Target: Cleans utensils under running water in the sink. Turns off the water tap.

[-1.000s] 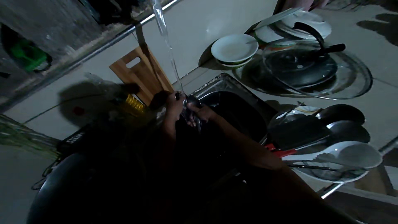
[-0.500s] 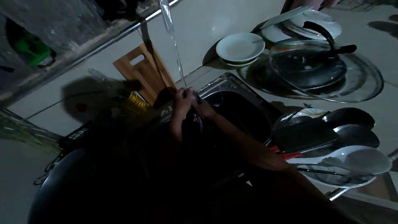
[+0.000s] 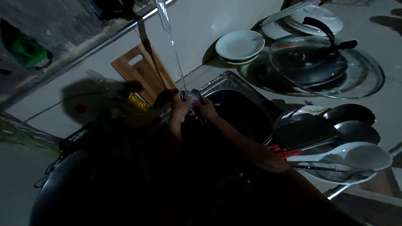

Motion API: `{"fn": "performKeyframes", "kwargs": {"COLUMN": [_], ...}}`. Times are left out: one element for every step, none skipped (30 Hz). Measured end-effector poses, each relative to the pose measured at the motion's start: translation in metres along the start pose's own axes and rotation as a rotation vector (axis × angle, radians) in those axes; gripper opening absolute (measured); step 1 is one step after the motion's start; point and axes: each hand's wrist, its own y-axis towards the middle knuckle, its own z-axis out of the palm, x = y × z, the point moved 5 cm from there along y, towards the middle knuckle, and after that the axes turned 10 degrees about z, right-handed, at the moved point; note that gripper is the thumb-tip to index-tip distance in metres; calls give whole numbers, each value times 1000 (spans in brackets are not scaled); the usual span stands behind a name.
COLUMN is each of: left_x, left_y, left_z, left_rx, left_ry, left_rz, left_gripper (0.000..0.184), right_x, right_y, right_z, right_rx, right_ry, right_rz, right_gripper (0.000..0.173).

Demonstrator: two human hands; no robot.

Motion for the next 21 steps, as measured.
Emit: {"fn": "performKeyframes", "kwargs": {"left_x": [-3, -5, -8, -10, -12, -13, -12, -11, -8, -3, 1, 4, 6, 7, 8, 8, 9, 9, 9, 9, 9], "left_y": [-1, -1, -1, -1, -1, -1, 0, 1, 2, 4, 5, 5, 4, 3, 3, 3, 2, 0, -3, -5, -7], "left_z": [0, 1, 1, 0, 0, 0, 0, -1, -3, -3, -2, 0, 2, 4, 5, 5, 5, 4, 3, 3, 2], "left_rx": [5, -2, -2, 0, 0, 1, 5, 16, 20, 25, 25, 36, 49, 48, 32, 6, -18, -38, -47, -43, -26], "left_ry": [22, 62, 81, 102, 126, 153, 184, 178, 176, 172, 156, 134, 115, 100, 92, 93, 92, 83, 68, 57, 55], "left_rz": [6, 25, 35, 43, 46, 53, 59, 57, 58, 56, 45, 37, 32, 31, 32, 21, -1, -27, -47, -51, -38], "left_gripper": [46, 43, 42, 41, 39, 35, 32, 32, 33, 33, 33, 32, 31, 31, 33, 36, 38, 40, 43, 45, 44], "right_x": [-1, 0, 1, 1, 0, 1, 1, 3, 5, 8, 10, 11, 12, 12, 13, 13, 14, 16, 20, 24, 28], "right_y": [-1, -3, -6, -7, -6, -5, -4, -6, -9, -10, -10, -10, -9, -7, -6, -4, -1, 2, 4, 7, 10], "right_z": [-2, -5, -7, -7, -7, -6, -6, -5, -4, -3, -1, 0, 1, 2, 4, 6, 7, 8, 8, 8, 7], "right_rx": [-14, -41, -61, -67, -52, -30, -20, -15, -4, 16, 30, 32, 37, 14, -17, -47, -71, -91, -117, -148, -181], "right_ry": [36, 79, 141, 210, 255, 262, 215, 126, 25, -50, -93, -111, -98, -75, -56, -50, -49, -53, -64, -84, -118], "right_rz": [26, 47, 64, 67, 63, 58, 64, 91, 118, 124, 102, 71, 55, 37, 25, 2, -32, -68, -93, -113, -124], "right_gripper": [29, 30, 31, 30, 28, 26, 29, 31, 33, 33, 32, 32, 35, 34, 33, 32, 34, 35, 37, 36, 34]}}
